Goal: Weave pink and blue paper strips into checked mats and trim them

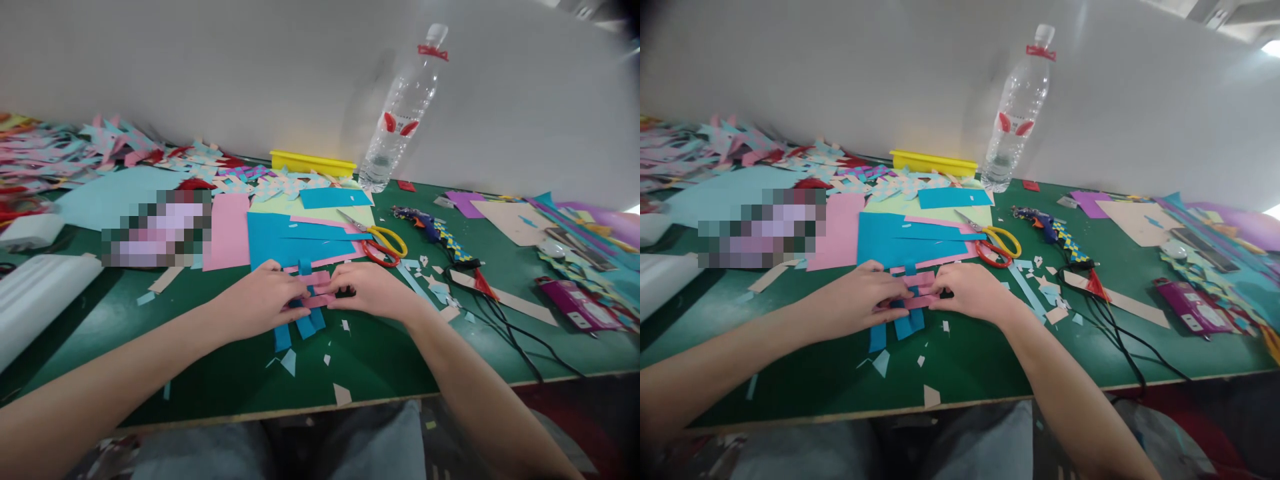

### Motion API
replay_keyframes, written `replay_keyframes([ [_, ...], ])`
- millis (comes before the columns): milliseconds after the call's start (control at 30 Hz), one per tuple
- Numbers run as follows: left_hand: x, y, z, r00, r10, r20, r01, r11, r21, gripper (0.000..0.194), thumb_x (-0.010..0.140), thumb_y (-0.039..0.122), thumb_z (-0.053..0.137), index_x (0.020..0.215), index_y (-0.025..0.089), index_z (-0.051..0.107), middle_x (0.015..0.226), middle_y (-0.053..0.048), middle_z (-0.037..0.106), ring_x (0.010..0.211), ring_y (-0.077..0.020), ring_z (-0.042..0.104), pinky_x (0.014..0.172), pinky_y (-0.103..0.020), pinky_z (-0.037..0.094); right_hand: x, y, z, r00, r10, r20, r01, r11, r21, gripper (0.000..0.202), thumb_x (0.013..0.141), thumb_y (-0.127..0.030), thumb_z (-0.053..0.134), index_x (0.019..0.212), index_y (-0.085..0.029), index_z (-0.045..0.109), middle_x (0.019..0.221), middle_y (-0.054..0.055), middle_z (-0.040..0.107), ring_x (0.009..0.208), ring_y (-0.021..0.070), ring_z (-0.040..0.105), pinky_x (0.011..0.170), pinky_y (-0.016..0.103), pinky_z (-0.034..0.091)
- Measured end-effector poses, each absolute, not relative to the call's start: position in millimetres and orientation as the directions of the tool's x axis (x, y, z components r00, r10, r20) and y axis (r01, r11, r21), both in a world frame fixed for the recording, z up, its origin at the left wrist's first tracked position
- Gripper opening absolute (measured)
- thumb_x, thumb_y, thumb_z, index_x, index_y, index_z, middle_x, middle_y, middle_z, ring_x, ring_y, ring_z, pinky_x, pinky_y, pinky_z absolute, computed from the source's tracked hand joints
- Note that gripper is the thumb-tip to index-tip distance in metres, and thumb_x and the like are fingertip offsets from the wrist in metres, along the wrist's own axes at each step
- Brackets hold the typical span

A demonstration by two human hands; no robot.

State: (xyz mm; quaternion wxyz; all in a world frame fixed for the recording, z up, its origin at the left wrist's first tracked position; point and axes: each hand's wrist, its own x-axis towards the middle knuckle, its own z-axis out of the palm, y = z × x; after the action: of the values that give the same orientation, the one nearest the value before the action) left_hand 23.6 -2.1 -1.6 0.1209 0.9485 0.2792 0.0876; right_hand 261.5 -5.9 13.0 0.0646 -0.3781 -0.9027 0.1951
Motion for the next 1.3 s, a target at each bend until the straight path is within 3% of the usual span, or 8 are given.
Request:
replay_keyframes([
  [133,27.7,-1.8,-6.9,0.834,0.530,0.154,0.495,-0.841,0.216,0.030,0.094,0.043,0.052,0.078,0.019,0.059,0.073,-0.001,0.068,0.062,-0.0157,0.059,0.070,-0.033,0.033,260.5,-6.5,13.2,-0.691,0.721,-0.040,0.658,0.606,-0.448,0.011,0.084,-0.028,0.067,0.084,-0.017,0.069,0.085,0.002,0.066,0.076,0.0135,0.057,0.066,0.025,0.038],
  [367,21.2,-0.7,-15.6,0.817,0.543,0.193,0.492,-0.832,0.256,0.028,0.094,0.045,0.052,0.095,0.019,0.063,0.088,-0.002,0.071,0.073,-0.0164,0.064,0.071,-0.031,0.034,259.4,-6.1,10.9,-0.642,0.765,-0.056,0.632,0.486,-0.604,0.014,0.081,-0.027,0.069,0.081,-0.016,0.060,0.081,0.000,0.062,0.072,0.0108,0.054,0.062,0.022,0.037],
  [600,23.2,-0.8,-13.7,0.792,0.586,0.172,0.537,-0.803,0.260,0.031,0.091,0.048,0.055,0.100,0.020,0.063,0.064,0.002,0.065,0.057,-0.0156,0.058,0.064,-0.030,0.033,260.2,-5.9,11.4,-0.627,0.777,-0.052,0.648,0.484,-0.588,0.024,0.084,-0.034,0.066,0.070,-0.017,0.057,0.062,-0.005,0.047,0.057,0.0082,0.041,0.054,0.022,0.029],
  [833,22.5,0.1,-15.2,0.788,0.582,0.201,0.520,-0.804,0.289,0.036,0.093,0.053,0.048,0.093,0.021,0.063,0.058,0.004,0.061,0.052,-0.0137,0.055,0.063,-0.030,0.034,257.7,-7.2,10.5,-0.584,0.809,-0.063,0.669,0.436,-0.602,0.037,0.092,-0.043,0.052,0.072,-0.016,0.066,0.063,0.000,0.058,0.055,0.0096,0.045,0.053,0.024,0.029],
  [1033,22.3,0.5,-17.3,0.799,0.573,0.184,0.515,-0.809,0.282,0.029,0.092,0.048,0.053,0.096,0.021,0.064,0.061,0.004,0.063,0.054,-0.0137,0.057,0.064,-0.030,0.033,253.9,-8.8,9.3,-0.585,0.811,-0.005,0.676,0.484,-0.555,0.025,0.092,-0.033,0.055,0.081,-0.018,0.071,0.072,0.001,0.065,0.063,0.0108,0.050,0.058,0.025,0.030],
  [1200,24.3,-1.8,-15.0,0.788,0.590,0.178,0.535,-0.798,0.278,0.025,0.091,0.045,0.055,0.090,0.021,0.064,0.067,0.003,0.066,0.058,-0.0144,0.058,0.064,-0.031,0.034,248.0,-12.9,6.4,-0.503,0.864,0.016,0.634,0.381,-0.673,0.032,0.091,-0.039,0.055,0.070,-0.016,0.065,0.057,-0.003,0.053,0.053,0.0085,0.041,0.051,0.024,0.027],
  [1300,25.2,-2.9,-16.0,0.777,0.596,0.204,0.538,-0.796,0.276,0.029,0.091,0.046,0.054,0.082,0.020,0.062,0.067,0.003,0.066,0.056,-0.0143,0.057,0.062,-0.031,0.035,242.6,-15.2,7.0,-0.481,0.877,0.004,0.561,0.311,-0.767,0.028,0.090,-0.036,0.057,0.073,-0.017,0.068,0.058,-0.003,0.053,0.052,0.0077,0.040,0.050,0.023,0.028],
])
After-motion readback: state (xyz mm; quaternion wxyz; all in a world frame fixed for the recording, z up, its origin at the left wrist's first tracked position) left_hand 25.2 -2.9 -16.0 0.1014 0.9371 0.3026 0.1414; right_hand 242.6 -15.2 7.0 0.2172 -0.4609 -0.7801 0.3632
